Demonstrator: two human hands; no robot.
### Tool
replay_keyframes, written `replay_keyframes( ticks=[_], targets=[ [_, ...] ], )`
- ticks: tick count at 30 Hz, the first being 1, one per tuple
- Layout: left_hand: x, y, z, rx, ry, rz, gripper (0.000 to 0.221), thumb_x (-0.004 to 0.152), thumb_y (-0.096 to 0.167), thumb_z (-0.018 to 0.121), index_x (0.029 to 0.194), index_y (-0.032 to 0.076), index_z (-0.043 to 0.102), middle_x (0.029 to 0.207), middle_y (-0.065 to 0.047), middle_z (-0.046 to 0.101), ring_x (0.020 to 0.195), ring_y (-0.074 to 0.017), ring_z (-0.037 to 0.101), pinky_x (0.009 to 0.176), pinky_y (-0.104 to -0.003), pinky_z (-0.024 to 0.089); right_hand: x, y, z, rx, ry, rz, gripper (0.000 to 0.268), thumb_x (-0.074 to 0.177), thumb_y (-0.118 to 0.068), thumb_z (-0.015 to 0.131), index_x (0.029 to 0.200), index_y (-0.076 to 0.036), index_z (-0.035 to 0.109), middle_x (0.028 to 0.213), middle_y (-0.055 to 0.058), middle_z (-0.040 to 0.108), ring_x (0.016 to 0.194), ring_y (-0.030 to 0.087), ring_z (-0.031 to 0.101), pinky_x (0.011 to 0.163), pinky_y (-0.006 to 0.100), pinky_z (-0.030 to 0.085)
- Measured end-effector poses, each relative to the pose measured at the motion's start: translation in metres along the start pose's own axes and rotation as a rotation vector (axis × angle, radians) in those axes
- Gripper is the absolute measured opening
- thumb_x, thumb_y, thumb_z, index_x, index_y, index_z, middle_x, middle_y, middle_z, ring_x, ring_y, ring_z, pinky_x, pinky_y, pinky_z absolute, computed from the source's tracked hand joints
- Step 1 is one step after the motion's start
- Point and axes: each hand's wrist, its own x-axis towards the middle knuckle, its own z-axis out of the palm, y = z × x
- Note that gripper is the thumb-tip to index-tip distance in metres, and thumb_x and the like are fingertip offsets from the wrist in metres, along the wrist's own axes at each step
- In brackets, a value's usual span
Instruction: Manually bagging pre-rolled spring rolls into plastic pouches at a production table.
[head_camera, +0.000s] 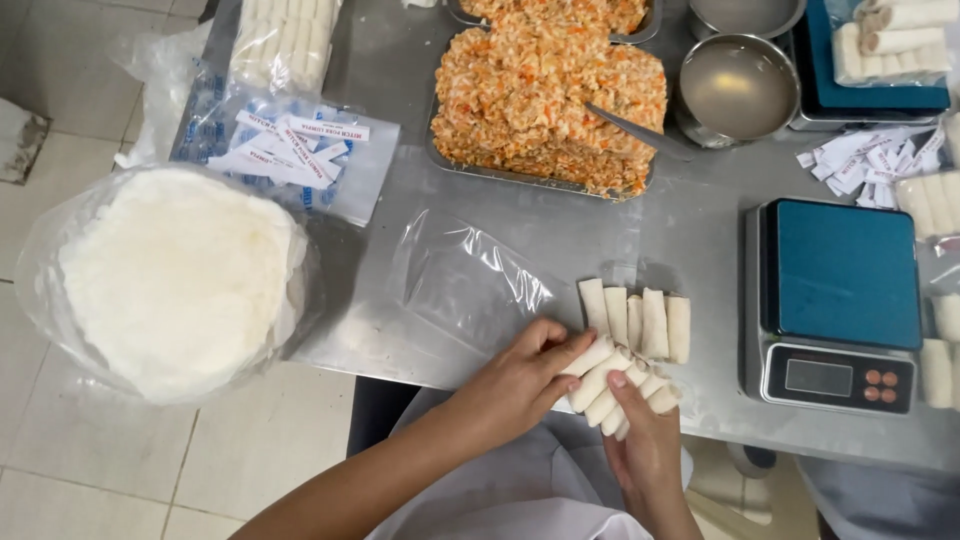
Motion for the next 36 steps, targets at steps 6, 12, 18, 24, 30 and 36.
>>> replay_keyframes(
  ticks=[6, 12, 18, 24, 30, 36],
  targets=[
    [0.006, 0.037, 0.026, -0.354, -0.013, -0.478, 0.051, 0.107, 0.045, 0.032, 0.131, 0.007, 0.055, 0.116, -0.011, 0.056, 0.118, -0.0241, 0.054, 0.108, -0.033, 0.038, 0.002, 0.01, -0.021, 0.076, -0.007, -0.042, 0.06, 0.084, 0.004, 0.056, 0.144, 0.002, 0.051, 0.14, 0.02, 0.061, 0.13, 0.029, 0.057, 0.114, 0.037, 0.043],
    [0.043, -0.013, 0.014, 0.122, -0.246, 0.174, 0.052, 0.093, -0.01, 0.053, 0.144, 0.0, 0.055, 0.143, -0.023, 0.058, 0.137, -0.0387, 0.052, 0.119, -0.046, 0.038, 0.004, 0.002, -0.054, 0.023, 0.065, 0.054, 0.062, 0.083, -0.002, 0.055, 0.145, -0.002, 0.05, 0.134, 0.02, 0.06, 0.121, 0.033, 0.057, 0.104, 0.046, 0.045],
    [0.081, -0.073, 0.007, 0.619, -0.005, 0.409, 0.033, 0.093, 0.014, 0.058, 0.125, 0.021, 0.066, 0.125, 0.003, 0.063, 0.129, -0.027, 0.051, 0.117, -0.045, 0.038, 0.006, -0.011, -0.053, 0.011, 0.119, 0.047, 0.054, 0.091, -0.012, 0.051, 0.142, 0.004, 0.051, 0.131, 0.025, 0.061, 0.123, 0.036, 0.059, 0.109, 0.047, 0.047],
    [0.088, -0.077, 0.002, 0.383, 0.052, 0.531, 0.023, 0.087, 0.003, 0.071, 0.106, 0.013, 0.063, 0.114, -0.002, 0.063, 0.117, -0.0233, 0.055, 0.105, -0.033, 0.046, 0.01, -0.006, -0.047, -0.019, 0.198, 0.054, 0.046, 0.095, -0.013, 0.053, 0.137, 0.004, 0.055, 0.129, 0.023, 0.064, 0.12, 0.032, 0.062, 0.106, 0.04, 0.049],
    [0.098, -0.039, 0.001, 0.3, -0.153, 0.129, 0.022, 0.101, 0.024, 0.06, 0.116, 0.011, 0.052, 0.11, -0.019, 0.07, 0.101, -0.0377, 0.068, 0.076, -0.051, 0.053, 0.014, 0.005, -0.038, 0.04, 0.092, 0.038, 0.051, 0.092, -0.015, 0.057, 0.141, -0.002, 0.053, 0.127, 0.02, 0.065, 0.116, 0.029, 0.063, 0.1, 0.037, 0.049],
    [0.103, -0.052, 0.006, -0.564, -0.37, -0.331, 0.05, 0.104, 0.039, 0.045, 0.141, 0.008, 0.054, 0.088, -0.008, 0.065, 0.063, -0.0141, 0.063, 0.058, -0.027, 0.053, 0.018, -0.004, -0.018, -0.047, 0.158, 0.022, 0.058, 0.09, -0.025, 0.063, 0.146, -0.011, 0.056, 0.127, 0.004, 0.07, 0.109, 0.015, 0.067, 0.083, 0.024, 0.052]
  ],
)
